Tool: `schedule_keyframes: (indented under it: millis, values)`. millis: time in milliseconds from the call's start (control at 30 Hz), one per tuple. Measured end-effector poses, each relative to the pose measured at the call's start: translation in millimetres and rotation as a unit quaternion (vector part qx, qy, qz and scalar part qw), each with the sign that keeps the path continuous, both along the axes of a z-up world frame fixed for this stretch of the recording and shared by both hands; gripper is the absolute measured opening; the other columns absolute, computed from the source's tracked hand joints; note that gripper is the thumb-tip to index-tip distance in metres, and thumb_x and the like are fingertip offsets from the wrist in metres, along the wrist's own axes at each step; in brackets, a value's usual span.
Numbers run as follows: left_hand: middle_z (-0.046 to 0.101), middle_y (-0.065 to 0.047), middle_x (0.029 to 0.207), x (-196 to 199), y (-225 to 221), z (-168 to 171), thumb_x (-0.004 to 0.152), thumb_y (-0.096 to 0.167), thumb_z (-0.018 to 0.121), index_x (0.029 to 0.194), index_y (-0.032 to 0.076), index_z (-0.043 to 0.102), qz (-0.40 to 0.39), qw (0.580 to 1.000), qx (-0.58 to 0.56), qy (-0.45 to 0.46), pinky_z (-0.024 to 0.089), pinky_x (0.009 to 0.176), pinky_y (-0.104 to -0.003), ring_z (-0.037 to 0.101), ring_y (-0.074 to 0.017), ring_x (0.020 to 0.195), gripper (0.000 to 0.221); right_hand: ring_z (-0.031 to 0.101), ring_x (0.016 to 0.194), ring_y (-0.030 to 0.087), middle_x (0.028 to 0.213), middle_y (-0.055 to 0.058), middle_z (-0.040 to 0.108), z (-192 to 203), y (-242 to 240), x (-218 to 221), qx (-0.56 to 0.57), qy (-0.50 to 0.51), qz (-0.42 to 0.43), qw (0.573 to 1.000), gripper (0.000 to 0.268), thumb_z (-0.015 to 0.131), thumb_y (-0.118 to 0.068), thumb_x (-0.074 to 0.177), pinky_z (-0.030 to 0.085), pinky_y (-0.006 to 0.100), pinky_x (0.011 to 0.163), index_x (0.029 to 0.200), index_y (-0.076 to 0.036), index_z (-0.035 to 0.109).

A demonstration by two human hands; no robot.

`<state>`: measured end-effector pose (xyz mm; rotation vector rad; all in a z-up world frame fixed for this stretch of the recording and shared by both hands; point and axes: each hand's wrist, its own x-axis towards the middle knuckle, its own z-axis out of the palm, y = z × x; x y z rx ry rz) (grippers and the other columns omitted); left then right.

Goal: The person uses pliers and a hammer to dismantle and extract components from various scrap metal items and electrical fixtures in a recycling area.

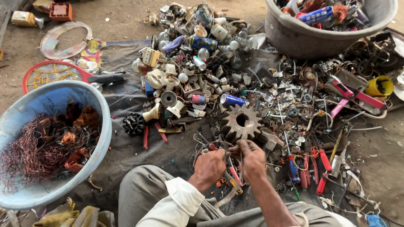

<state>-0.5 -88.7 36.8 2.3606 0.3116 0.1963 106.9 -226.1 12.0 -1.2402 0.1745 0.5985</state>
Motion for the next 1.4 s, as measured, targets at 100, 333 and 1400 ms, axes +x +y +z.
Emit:
schedule_keyframes:
  millis: [100, 333, 1400]
  values:
    - [0.071, -0.019, 0.077, -1, -8, -3, 0.094, 0.019, 0.061, 0.093, 0.007, 0.069, 0.008, 0.999, -0.046, 0.001, 0.052, 0.064, -0.054, 0.069, -0.0414, 0.072, 0.014, 0.067, 0.068, 0.027, 0.075, 0.011, 0.066, -6, -12, 14, 0.027, 0.080, -0.070, 0.994, 0.022, 0.055, -0.017, 0.103, 0.063, 0.047, 0.074, 0.101, 0.003, 0.064]
    - [0.068, -0.018, 0.068, -5, -13, 2, 0.098, 0.026, 0.060, 0.096, 0.008, 0.071, 0.012, 0.994, -0.107, 0.003, 0.051, 0.058, -0.050, 0.068, -0.0392, 0.063, 0.020, 0.056, 0.062, 0.020, 0.072, 0.004, 0.058, -4, -28, 35, 0.119, 0.159, -0.160, 0.967, 0.018, 0.054, -0.022, 0.104, 0.058, 0.043, 0.066, 0.103, -0.004, 0.061]
    - [0.070, -0.017, 0.093, 4, 5, 15, 0.096, 0.024, 0.061, 0.105, 0.005, 0.069, 0.173, 0.933, 0.194, -0.249, 0.054, 0.068, -0.043, 0.068, -0.0339, 0.078, 0.022, 0.066, 0.072, 0.022, 0.085, 0.011, 0.067, -1, -1, 14, 0.018, 0.053, -0.094, 0.994, 0.025, 0.053, -0.023, 0.104, 0.062, 0.042, 0.072, 0.105, -0.001, 0.065]
